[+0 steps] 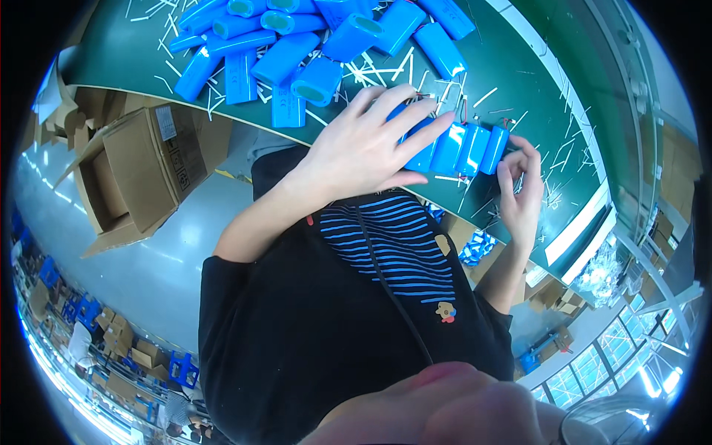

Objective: Arrange blue electronic components on the workbench and place them into cardboard boxes.

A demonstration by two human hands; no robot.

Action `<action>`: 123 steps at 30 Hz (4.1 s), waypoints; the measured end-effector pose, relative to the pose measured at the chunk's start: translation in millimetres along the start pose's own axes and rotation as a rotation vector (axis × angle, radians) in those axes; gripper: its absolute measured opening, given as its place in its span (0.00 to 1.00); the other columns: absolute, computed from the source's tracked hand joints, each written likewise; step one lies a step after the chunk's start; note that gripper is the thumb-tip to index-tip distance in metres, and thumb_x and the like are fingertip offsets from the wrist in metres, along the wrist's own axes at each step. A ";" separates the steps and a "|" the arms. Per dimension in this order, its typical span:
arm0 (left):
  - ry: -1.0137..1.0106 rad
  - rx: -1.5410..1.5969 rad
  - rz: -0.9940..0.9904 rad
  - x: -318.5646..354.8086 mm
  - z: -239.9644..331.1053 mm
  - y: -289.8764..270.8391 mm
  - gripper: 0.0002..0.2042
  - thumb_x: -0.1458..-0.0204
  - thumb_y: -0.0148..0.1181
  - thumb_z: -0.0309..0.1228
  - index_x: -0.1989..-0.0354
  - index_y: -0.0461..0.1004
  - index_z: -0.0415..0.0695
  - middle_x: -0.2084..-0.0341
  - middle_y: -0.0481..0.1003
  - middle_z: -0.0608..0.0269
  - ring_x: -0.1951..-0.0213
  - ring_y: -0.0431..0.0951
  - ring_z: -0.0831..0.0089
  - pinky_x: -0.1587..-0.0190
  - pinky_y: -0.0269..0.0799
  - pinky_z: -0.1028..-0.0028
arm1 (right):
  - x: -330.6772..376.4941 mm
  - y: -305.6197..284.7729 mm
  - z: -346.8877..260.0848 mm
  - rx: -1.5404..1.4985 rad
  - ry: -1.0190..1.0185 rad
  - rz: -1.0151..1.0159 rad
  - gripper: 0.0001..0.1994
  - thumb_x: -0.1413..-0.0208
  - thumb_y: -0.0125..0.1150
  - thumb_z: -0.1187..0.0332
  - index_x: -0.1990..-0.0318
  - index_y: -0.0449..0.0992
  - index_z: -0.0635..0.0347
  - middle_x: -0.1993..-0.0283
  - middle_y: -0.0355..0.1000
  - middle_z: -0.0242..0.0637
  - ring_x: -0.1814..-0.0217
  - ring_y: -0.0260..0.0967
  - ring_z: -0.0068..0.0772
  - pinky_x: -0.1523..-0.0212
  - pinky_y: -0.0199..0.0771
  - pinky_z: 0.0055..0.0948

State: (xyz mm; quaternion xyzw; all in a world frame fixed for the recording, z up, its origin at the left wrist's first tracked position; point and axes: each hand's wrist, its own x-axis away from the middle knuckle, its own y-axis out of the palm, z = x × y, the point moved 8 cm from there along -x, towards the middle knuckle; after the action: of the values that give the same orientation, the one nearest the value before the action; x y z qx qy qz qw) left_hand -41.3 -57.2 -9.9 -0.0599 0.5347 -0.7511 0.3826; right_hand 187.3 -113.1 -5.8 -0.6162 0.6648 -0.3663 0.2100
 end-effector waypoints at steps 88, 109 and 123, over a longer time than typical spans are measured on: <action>0.058 -0.273 -0.135 -20.9 -4.4 2.2 0.44 0.57 0.67 0.68 0.35 0.70 0.55 0.44 0.68 0.60 0.47 0.68 0.59 0.42 0.57 0.54 | 2.7 5.0 -13.7 0.547 -0.581 0.131 0.43 0.55 0.72 0.38 0.34 0.71 0.52 0.44 0.67 0.36 0.43 0.62 0.43 0.38 0.59 0.46; 0.284 0.001 -0.037 -178.4 47.6 0.5 0.27 0.44 0.62 0.48 0.47 0.72 0.36 0.55 0.73 0.51 0.53 0.71 0.54 0.46 0.65 0.64 | -86.8 -115.7 70.6 0.272 -0.554 0.406 0.38 0.53 0.77 0.46 0.35 0.73 0.48 0.39 0.71 0.35 0.42 0.68 0.45 0.43 0.69 0.39; 0.114 -0.114 -0.648 -243.2 15.6 107.2 0.37 0.40 0.53 0.58 0.34 0.64 0.37 0.41 0.68 0.45 0.43 0.71 0.50 0.41 0.65 0.53 | -140.8 -75.8 89.0 0.300 -0.230 -0.094 0.34 0.43 0.65 0.49 0.36 0.67 0.61 0.44 0.68 0.45 0.44 0.65 0.48 0.39 0.64 0.42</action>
State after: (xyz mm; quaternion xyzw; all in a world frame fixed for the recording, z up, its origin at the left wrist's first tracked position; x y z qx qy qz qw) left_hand 191.5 71.8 -16.7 -0.2058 0.5495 -0.8048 0.0892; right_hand 324.3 5.7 -30.8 -0.6462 0.5450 -0.3979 0.3566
